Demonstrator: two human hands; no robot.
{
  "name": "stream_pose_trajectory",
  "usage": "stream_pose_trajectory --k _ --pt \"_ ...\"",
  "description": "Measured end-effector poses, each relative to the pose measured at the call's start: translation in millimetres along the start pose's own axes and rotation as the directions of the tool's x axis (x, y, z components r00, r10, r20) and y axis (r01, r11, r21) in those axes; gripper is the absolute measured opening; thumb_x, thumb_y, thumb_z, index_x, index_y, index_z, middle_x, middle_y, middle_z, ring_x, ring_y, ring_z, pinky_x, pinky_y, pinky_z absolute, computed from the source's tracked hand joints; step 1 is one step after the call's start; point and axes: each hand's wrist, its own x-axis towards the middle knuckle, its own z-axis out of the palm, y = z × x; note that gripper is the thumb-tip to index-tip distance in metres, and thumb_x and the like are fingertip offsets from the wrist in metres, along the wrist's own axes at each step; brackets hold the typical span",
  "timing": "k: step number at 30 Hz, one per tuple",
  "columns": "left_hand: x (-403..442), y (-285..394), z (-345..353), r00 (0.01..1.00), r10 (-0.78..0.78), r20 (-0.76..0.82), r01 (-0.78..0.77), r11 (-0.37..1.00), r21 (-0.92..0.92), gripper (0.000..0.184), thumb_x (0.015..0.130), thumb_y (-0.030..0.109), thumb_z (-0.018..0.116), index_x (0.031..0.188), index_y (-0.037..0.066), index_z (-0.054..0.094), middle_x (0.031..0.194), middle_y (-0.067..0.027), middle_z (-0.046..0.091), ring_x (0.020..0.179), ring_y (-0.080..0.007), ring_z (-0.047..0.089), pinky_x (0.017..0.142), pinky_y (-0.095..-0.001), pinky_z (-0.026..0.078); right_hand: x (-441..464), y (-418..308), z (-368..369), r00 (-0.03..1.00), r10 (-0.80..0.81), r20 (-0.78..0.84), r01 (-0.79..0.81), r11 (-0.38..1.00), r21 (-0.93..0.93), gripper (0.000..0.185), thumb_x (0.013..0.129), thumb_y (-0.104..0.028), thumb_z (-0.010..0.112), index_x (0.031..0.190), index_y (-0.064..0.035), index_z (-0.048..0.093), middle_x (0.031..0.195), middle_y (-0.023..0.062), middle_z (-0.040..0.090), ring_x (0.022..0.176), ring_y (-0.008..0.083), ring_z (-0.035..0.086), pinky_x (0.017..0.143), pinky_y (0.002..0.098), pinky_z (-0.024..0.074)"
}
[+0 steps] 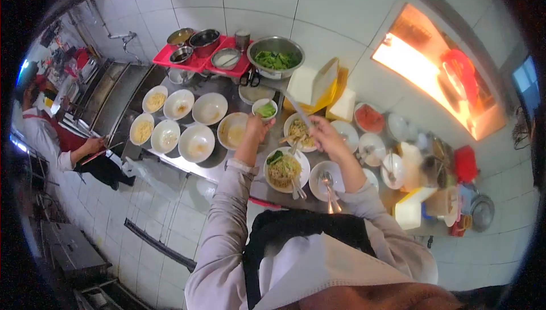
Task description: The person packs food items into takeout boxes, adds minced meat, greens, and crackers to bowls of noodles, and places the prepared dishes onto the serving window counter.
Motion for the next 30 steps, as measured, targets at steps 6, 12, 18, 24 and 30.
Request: stream_pose_trajectory --k 6,12,18,24,30 --pt "48 -64 -12 0.964 -0.180 -0.198 0.165 0.982 -0.088 0.031 0.099 0.015 0.033 0.127 0.007 0.043 0.116 -0.0163 0.056 0.088 -0.0330 0.062 0.063 -0.0408 0.059 11 9 -2 0.994 0.041 0.103 -0.031 0.995 -0.096 0.043 0.092 -0.016 0.060 0.131 -0.0075 0.045 0.083 -0.0007 0.052 0.055 0.0051 0.046 0.044 0.0203 0.0342" --pt "4 -46 21 0.926 -0.258 -0.275 0.203 0.955 -0.215 0.039 0.097 0.022 0.041 0.135 0.013 0.039 0.123 -0.0109 0.049 0.106 -0.0317 0.054 0.079 -0.0453 0.055 53 -49 1 0.996 -0.093 -0.011 0.094 0.985 0.143 0.036 0.091 -0.014 0.059 0.125 -0.0050 0.050 0.080 0.0017 0.054 0.060 0.0095 0.050 0.049 0.0227 0.0397" --pt "-96 -27 5 0.994 -0.044 -0.098 0.052 0.995 0.085 0.049 0.096 0.025 0.048 0.138 0.003 0.036 0.134 -0.0138 0.045 0.119 -0.0276 0.048 0.096 -0.0441 0.044 178 -60 6 0.999 -0.001 0.041 -0.015 0.926 0.377 0.051 0.088 -0.009 0.063 0.132 -0.0017 0.038 0.097 0.0117 0.058 0.079 0.0191 0.061 0.061 0.0286 0.0527" --pt "-226 -11 -44 0.948 0.231 -0.219 -0.112 0.887 0.449 0.043 0.095 0.023 0.047 0.133 0.005 0.043 0.132 -0.0108 0.046 0.116 -0.0221 0.048 0.094 -0.0391 0.042 129 -65 15 0.980 -0.077 -0.184 0.125 0.955 0.268 0.058 0.090 -0.009 0.060 0.138 -0.0023 0.028 0.106 0.0143 0.059 0.091 0.0221 0.063 0.072 0.0327 0.0519" --pt "-292 -91 -139 0.907 -0.367 -0.208 0.421 0.755 0.503 0.039 0.096 0.028 0.044 0.128 0.006 0.046 0.115 -0.0086 0.058 0.104 -0.0213 0.054 0.085 -0.0364 0.046 -69 -9 -6 0.954 -0.126 0.274 0.081 0.982 0.171 0.040 0.089 -0.003 0.057 0.126 -0.0031 0.043 0.087 0.0073 0.062 0.085 0.0169 0.064 0.078 0.0285 0.0504"
